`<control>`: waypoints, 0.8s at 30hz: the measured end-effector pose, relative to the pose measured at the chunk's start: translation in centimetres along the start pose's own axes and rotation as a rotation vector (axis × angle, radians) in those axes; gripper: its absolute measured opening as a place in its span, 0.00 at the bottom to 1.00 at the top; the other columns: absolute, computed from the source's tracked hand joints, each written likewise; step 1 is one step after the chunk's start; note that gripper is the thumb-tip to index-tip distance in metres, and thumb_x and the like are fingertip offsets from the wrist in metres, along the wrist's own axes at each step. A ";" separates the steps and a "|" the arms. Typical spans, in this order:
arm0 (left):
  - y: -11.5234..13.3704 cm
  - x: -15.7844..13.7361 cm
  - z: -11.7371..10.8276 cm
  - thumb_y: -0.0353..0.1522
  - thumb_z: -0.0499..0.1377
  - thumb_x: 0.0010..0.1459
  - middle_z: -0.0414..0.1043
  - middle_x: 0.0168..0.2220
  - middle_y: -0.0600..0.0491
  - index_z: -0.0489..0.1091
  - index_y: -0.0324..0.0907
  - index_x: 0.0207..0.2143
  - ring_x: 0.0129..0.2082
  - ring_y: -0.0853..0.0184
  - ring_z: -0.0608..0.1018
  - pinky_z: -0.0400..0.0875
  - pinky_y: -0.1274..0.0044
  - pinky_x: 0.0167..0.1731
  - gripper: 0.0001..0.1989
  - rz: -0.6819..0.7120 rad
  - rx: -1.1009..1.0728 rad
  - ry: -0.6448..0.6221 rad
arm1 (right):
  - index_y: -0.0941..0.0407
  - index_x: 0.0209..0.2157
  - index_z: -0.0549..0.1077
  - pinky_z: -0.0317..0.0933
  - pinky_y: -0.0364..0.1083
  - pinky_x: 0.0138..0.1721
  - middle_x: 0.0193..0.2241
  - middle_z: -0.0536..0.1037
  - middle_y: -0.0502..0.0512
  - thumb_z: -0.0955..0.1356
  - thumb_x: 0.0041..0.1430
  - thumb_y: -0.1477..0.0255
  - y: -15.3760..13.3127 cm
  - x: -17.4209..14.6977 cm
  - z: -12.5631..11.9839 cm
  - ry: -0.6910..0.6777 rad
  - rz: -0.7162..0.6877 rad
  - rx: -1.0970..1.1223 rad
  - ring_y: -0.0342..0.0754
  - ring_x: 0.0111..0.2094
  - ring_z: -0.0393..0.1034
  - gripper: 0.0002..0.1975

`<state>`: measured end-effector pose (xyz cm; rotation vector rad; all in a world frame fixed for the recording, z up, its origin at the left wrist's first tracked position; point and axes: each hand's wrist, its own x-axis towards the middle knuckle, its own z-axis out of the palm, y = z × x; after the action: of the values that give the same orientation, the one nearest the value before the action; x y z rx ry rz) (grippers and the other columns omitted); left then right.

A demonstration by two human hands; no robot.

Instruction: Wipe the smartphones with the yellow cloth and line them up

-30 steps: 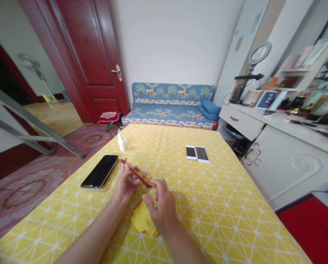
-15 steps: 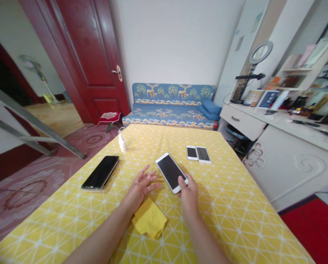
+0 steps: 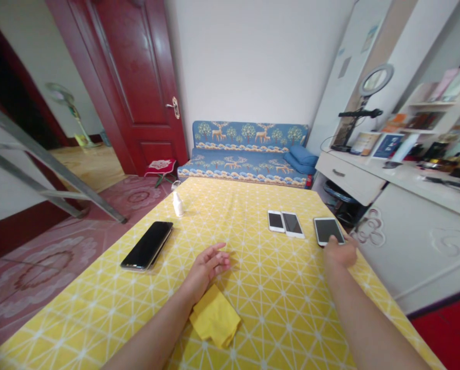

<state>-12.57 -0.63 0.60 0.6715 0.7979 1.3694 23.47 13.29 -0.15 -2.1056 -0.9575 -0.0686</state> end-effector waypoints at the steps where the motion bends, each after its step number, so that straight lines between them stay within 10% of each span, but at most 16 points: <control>1: 0.0 0.0 0.0 0.32 0.67 0.49 0.75 0.35 0.48 0.68 0.37 0.48 0.34 0.67 0.77 0.70 0.71 0.42 0.23 0.000 0.002 -0.002 | 0.64 0.53 0.66 0.64 0.59 0.39 0.42 0.75 0.75 0.63 0.54 0.67 0.1 0.3 0.2 -0.018 0.027 -0.025 0.66 0.42 0.71 0.25; 24: 0.0 0.0 0.0 0.32 0.68 0.46 0.76 0.33 0.47 0.71 0.36 0.45 0.32 0.66 0.78 0.70 0.72 0.40 0.22 -0.013 0.009 0.010 | 0.62 0.52 0.70 0.59 0.62 0.48 0.53 0.63 0.75 0.65 0.56 0.60 -2.7 -2.1 -1.1 -0.231 0.005 -0.076 0.68 0.50 0.66 0.26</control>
<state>-12.62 -0.60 0.61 0.6657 0.8156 1.3591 20.54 12.27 1.63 -2.2197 -1.0994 0.1462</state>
